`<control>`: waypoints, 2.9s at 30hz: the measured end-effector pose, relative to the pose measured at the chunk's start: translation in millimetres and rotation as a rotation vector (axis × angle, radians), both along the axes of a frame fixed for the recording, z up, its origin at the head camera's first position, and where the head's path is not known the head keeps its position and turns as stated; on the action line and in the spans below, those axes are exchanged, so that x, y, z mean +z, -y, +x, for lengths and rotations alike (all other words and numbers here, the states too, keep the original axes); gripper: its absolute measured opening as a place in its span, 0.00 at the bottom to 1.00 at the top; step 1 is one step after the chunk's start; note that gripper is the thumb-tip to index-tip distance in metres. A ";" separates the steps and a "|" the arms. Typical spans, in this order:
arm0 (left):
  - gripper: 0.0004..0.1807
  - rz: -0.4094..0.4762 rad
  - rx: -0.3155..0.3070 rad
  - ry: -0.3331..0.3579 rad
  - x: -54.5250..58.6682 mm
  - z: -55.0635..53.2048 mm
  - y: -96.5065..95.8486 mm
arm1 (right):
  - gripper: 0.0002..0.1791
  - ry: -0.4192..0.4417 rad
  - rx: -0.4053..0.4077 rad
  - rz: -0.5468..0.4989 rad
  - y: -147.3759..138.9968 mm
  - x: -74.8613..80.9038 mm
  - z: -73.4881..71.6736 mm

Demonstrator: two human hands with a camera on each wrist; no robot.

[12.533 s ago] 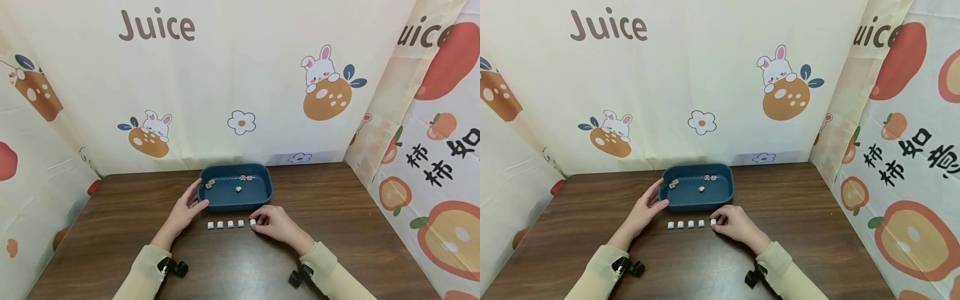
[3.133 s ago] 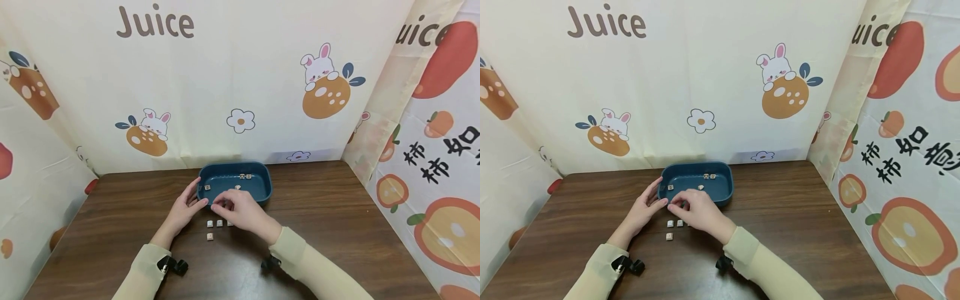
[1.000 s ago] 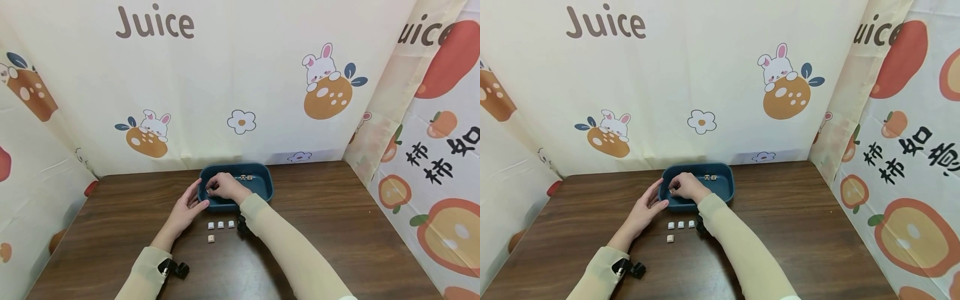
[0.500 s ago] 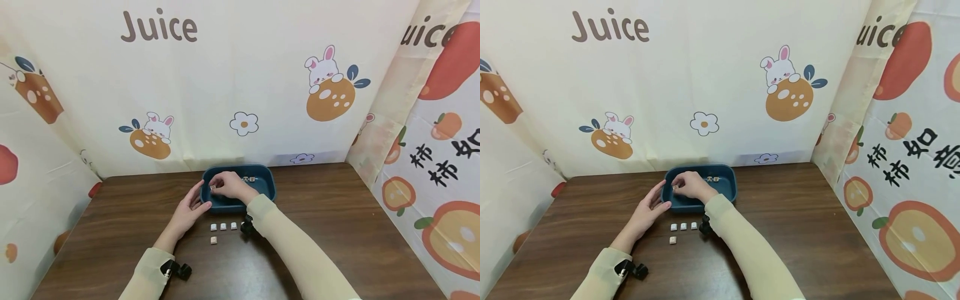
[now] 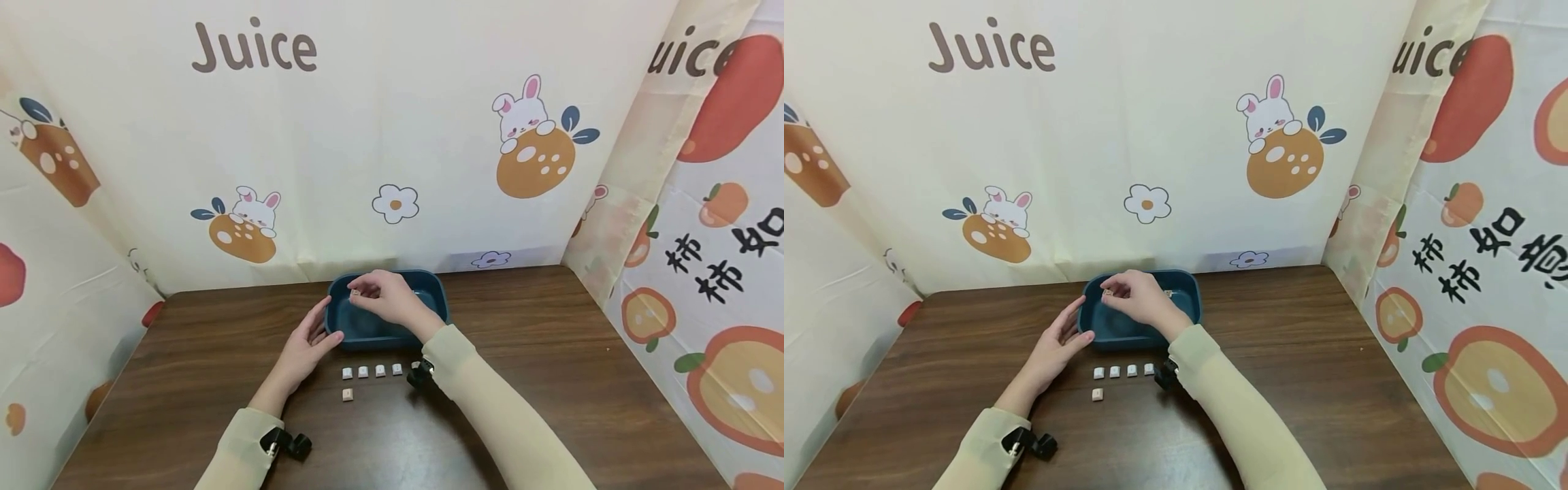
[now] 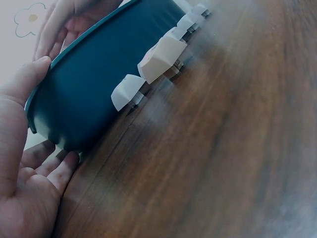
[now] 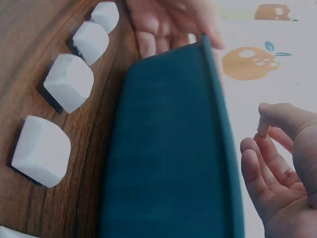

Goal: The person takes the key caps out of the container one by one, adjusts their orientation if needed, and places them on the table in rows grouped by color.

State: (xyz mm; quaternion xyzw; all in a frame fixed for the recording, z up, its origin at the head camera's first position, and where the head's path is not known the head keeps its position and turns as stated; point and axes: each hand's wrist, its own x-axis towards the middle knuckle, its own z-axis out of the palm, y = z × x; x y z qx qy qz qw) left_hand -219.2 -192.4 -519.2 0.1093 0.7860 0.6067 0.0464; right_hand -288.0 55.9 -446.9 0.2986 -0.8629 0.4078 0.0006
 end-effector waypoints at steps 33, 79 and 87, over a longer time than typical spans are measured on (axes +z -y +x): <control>0.43 0.019 0.006 -0.018 -3.7 -0.8 -1.2 | 0.12 0.128 -0.043 -0.357 -50.1 -4.9 71.1; 0.42 0.010 0.006 -0.015 -0.8 -0.1 -0.9 | 0.09 0.068 0.019 0.021 -17.2 -43.0 134.6; 0.44 0.001 0.005 -0.017 -1.2 0.1 -0.1 | 0.08 0.023 -0.004 0.097 -11.7 -46.9 138.4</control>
